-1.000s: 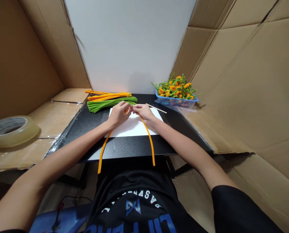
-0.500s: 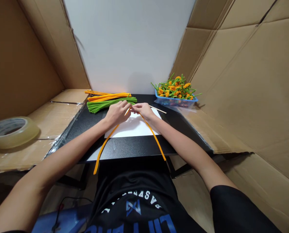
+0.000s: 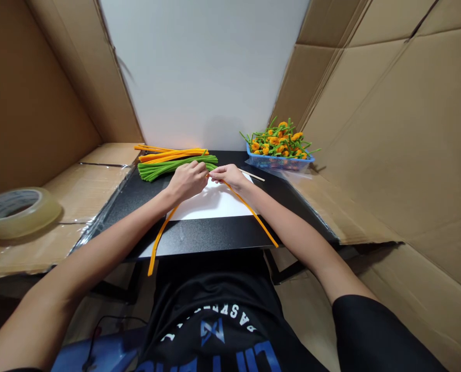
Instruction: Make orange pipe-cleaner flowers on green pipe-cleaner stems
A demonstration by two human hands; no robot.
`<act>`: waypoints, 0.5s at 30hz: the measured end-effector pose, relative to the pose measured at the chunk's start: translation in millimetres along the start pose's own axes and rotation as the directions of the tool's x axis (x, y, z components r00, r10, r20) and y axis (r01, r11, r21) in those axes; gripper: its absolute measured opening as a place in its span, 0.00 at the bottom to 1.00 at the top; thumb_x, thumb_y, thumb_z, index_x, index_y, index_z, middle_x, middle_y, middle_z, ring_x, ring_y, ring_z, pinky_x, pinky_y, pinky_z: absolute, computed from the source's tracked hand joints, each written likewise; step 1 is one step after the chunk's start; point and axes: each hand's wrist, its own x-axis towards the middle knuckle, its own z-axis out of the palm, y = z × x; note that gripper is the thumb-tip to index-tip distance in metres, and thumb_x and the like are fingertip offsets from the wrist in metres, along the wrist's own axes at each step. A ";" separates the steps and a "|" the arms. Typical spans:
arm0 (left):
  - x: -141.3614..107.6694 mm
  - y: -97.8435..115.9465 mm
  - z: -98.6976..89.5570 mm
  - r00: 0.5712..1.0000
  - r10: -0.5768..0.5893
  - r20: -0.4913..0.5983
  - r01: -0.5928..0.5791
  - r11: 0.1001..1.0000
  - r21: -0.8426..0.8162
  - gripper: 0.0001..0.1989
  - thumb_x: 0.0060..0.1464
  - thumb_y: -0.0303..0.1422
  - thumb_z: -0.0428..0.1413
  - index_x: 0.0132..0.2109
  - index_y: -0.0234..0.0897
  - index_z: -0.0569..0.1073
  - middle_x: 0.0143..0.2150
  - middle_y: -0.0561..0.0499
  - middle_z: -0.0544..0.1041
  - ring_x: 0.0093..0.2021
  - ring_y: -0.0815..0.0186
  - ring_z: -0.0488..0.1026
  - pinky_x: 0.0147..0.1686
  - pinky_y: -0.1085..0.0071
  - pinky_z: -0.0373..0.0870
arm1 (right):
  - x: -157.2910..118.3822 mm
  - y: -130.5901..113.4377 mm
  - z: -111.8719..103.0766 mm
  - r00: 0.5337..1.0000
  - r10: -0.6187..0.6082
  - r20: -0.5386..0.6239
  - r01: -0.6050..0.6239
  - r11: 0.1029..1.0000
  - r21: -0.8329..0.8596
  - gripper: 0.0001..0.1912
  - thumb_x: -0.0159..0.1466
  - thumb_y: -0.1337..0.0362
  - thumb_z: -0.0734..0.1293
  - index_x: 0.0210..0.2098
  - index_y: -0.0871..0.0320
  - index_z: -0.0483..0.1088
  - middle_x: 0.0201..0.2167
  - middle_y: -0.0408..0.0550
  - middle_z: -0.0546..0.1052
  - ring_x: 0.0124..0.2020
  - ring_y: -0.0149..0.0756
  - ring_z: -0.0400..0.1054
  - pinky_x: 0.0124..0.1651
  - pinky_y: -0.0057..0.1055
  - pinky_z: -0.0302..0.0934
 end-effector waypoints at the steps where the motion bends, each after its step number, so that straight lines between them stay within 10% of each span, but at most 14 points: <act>1: -0.1 -0.2 0.1 1.000 0.004 0.010 -0.004 1.000 0.003 0.10 0.60 0.28 0.53 0.34 0.36 0.79 0.34 0.43 0.76 0.36 0.58 0.72 0.30 0.64 0.65 | 0.4 0.4 -0.7 1.000 0.005 -0.001 -0.005 1.000 -0.002 0.08 0.49 0.66 0.79 0.23 0.62 0.78 0.20 0.46 0.76 0.23 0.27 0.64 0.29 0.27 0.57; 15: -10.9 -16.9 6.0 0.992 0.125 0.005 -0.124 0.990 -0.070 0.12 0.63 0.24 0.50 0.41 0.38 0.79 0.41 0.45 0.80 0.37 0.62 0.74 0.34 0.66 0.67 | -3.9 -7.7 -3.7 0.959 0.238 0.152 -0.258 0.958 0.128 0.04 0.50 0.74 0.76 0.23 0.63 0.77 0.20 0.46 0.74 0.24 0.27 0.62 0.25 0.24 0.54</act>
